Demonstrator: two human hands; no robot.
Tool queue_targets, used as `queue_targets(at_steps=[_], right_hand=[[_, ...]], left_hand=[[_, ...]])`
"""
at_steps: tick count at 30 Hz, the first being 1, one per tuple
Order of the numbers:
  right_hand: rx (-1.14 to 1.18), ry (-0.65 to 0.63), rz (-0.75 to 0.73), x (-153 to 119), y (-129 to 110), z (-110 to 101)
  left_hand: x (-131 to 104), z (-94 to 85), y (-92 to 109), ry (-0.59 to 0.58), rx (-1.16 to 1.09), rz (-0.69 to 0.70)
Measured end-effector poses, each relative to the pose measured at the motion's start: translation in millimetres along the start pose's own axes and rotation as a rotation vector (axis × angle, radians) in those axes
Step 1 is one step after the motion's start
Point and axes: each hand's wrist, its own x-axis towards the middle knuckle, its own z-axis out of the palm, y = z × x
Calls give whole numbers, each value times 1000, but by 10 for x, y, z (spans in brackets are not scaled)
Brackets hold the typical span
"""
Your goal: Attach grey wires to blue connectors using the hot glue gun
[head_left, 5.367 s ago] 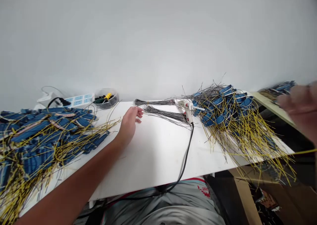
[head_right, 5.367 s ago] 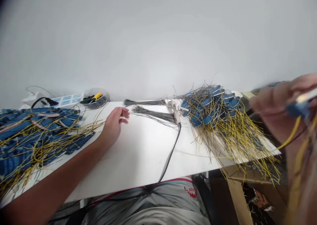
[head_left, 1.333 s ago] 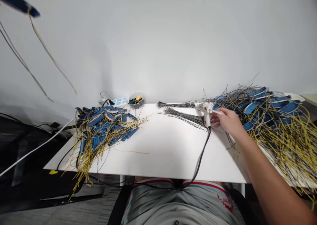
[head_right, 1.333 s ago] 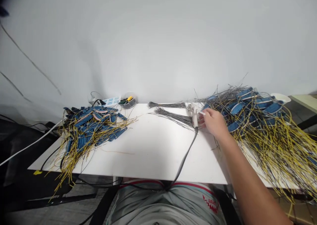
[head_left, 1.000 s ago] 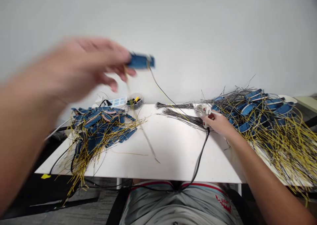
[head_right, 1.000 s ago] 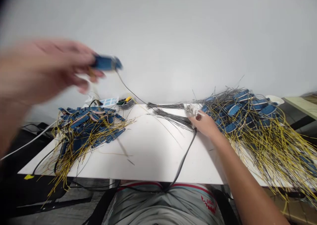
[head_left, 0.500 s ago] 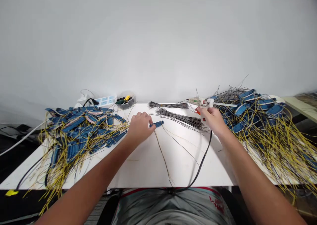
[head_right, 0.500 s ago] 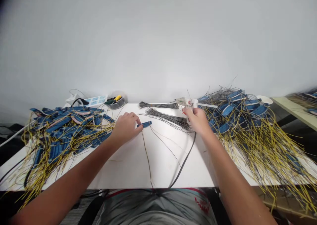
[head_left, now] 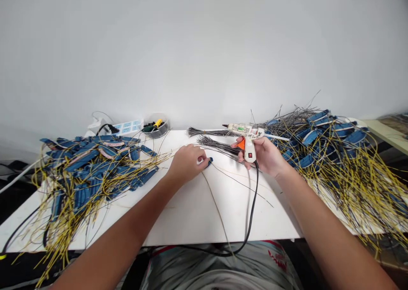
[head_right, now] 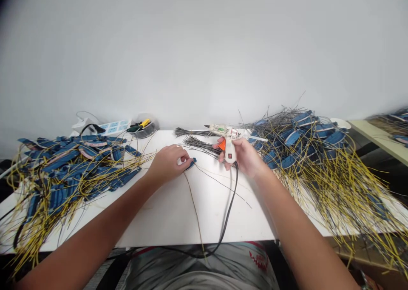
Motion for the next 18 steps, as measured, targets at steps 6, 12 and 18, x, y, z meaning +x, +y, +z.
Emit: queue_targets(at_steps=[6, 12, 18], right_hand=[[-56, 216, -17, 9, 56, -17], [-292, 393, -135, 55, 201, -42], [-1066, 542, -403, 154, 347, -290]], left_hand=[[4, -6, -77, 52, -219, -154], [184, 61, -171, 93, -156, -39], [527, 228, -185, -9, -95, 154]])
